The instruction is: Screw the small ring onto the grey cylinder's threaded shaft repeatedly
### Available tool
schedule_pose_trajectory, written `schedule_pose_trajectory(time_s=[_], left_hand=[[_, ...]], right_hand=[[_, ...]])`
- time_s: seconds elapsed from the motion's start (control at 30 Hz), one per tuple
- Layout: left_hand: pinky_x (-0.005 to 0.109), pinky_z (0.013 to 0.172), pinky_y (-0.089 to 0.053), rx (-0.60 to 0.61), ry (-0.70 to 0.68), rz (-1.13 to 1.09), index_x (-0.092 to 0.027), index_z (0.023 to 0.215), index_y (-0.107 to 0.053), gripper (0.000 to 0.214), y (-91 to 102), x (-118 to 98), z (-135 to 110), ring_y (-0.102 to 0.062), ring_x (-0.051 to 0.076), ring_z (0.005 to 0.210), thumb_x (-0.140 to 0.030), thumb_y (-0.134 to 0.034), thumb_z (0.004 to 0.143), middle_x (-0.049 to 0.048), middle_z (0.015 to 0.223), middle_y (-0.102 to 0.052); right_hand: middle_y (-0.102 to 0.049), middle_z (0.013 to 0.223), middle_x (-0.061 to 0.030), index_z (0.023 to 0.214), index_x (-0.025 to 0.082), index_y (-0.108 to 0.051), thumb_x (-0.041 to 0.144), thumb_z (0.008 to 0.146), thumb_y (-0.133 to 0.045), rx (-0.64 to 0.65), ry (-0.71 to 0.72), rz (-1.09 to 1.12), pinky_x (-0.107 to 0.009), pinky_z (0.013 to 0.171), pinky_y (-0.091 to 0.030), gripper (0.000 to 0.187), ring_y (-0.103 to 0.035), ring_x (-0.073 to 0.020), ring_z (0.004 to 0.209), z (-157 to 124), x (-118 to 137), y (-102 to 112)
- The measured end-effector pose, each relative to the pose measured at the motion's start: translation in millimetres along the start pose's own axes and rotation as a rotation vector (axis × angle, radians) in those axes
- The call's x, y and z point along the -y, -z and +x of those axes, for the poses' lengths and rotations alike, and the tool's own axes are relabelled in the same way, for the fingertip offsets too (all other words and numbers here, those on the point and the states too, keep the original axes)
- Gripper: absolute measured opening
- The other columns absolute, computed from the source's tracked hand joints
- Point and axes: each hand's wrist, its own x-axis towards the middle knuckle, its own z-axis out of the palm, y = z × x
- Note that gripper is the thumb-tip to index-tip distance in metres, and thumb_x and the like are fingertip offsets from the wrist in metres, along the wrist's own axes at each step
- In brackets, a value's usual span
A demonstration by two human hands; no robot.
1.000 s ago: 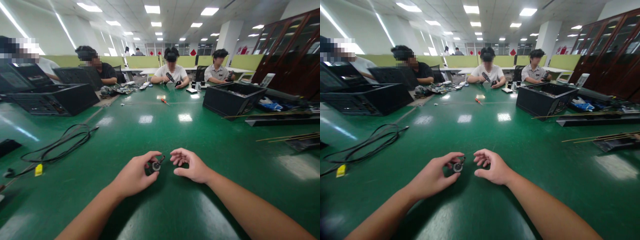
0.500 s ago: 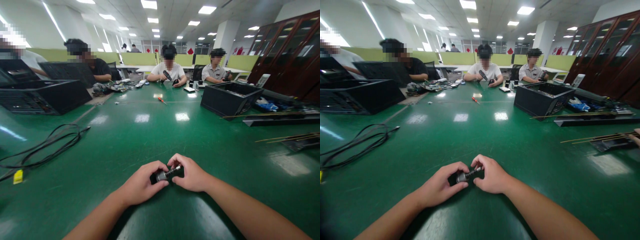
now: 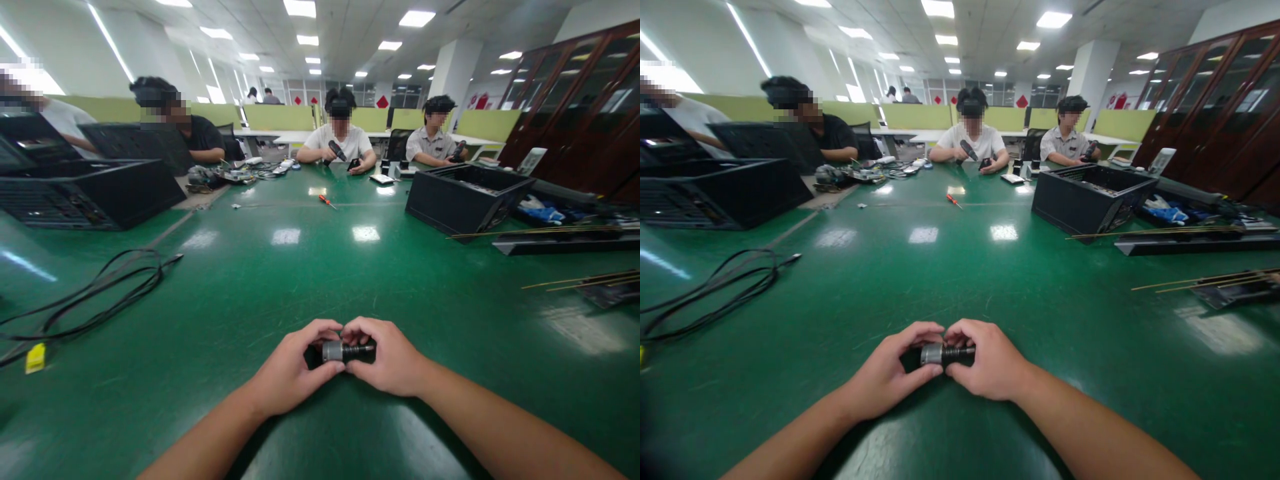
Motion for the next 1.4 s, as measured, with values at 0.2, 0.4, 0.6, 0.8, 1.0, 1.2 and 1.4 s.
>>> schedule_pose_trajectory(time_s=[0.2, 0.4, 0.6, 0.8, 1.0, 1.2, 1.4], left_hand=[[0.036, 0.093, -0.051, -0.015, 0.027, -0.017, -0.025, 0.132, -0.045, 0.047, -0.7, 3.1, 0.3, -0.068, 0.019, 0.100, -0.028, -0.065, 0.089, 0.0043, 0.109, -0.071], [0.036, 0.091, -0.052, -0.010, 0.051, -0.011, -0.024, 0.131, -0.046, 0.048, -1.3, 2.4, 0.9, -0.068, 0.020, 0.099, -0.029, -0.066, 0.088, 0.0052, 0.108, -0.070], [0.037, 0.095, -0.051, -0.009, 0.046, -0.043, -0.024, 0.133, -0.045, 0.045, -2.0, 2.8, 0.8, -0.067, 0.019, 0.103, -0.027, -0.063, 0.091, 0.0056, 0.112, -0.069], [0.035, 0.097, -0.050, -0.038, 0.063, -0.025, -0.025, 0.131, -0.047, 0.044, -5.0, 3.4, -0.5, -0.067, 0.019, 0.105, -0.027, -0.065, 0.091, 0.0035, 0.114, -0.070], [0.031, 0.084, -0.051, -0.094, 0.089, 0.093, -0.024, 0.115, -0.064, 0.027, -7.3, -2.2, -0.1, -0.068, 0.019, 0.093, -0.032, -0.067, 0.089, 0.0019, 0.105, -0.073], [0.029, 0.081, -0.050, -0.105, 0.092, 0.079, -0.023, 0.112, -0.066, 0.024, -7.8, -5.1, 0.7, -0.067, 0.018, 0.090, -0.030, -0.067, 0.089, 0.0009, 0.100, -0.073], [0.027, 0.077, -0.047, -0.097, 0.117, 0.059, -0.025, 0.109, -0.067, 0.020, -9.4, -3.5, 0.0, -0.065, 0.016, 0.086, -0.030, -0.067, 0.089, -0.0024, 0.095, -0.072]], right_hand=[[-0.073, 0.088, -0.0017, 0.098, 0.022, -0.071, 0.014, 0.072, -0.073, -0.133, 0.006, -0.065, -0.029, 0.073, -0.050, 0.028, -0.067, -0.0179, 0.079, -0.1, -0.1, -0.2], [-0.076, 0.088, -0.0035, 0.091, 0.022, -0.076, 0.016, 0.076, -0.073, -0.114, 0.053, -0.082, -0.030, 0.074, -0.051, 0.017, -0.070, -0.0188, 0.079, 0.7, -0.1, 1.0], [-0.077, 0.087, -0.0035, 0.091, 0.022, -0.077, 0.018, 0.075, -0.075, -0.109, 0.025, -0.073, -0.029, 0.071, -0.050, 0.017, -0.070, -0.0186, 0.076, 0.7, -0.8, 0.7], [-0.076, 0.085, -0.0033, 0.091, 0.021, -0.078, 0.018, 0.077, -0.076, -0.117, -0.003, -0.065, -0.029, 0.070, -0.049, 0.015, -0.070, -0.0182, 0.076, 1.9, -1.1, 1.3], [-0.076, 0.084, -0.0035, 0.090, 0.021, -0.078, 0.017, 0.077, -0.075, -0.119, -0.005, -0.061, -0.028, 0.068, -0.049, 0.014, -0.070, -0.0180, 0.074, 2.5, -2.3, 3.1], [-0.076, 0.082, -0.0032, 0.088, 0.020, -0.078, 0.017, 0.077, -0.075, -0.122, 0.008, -0.070, -0.027, 0.067, -0.049, 0.012, -0.070, -0.0172, 0.073, 2.0, -3.7, 3.3], [-0.075, 0.079, -0.0021, 0.086, 0.021, -0.078, 0.015, 0.077, -0.075, -0.131, 0.035, -0.099, -0.026, 0.066, -0.047, 0.011, -0.069, -0.0163, 0.070, 1.7, -5.5, 3.8]])
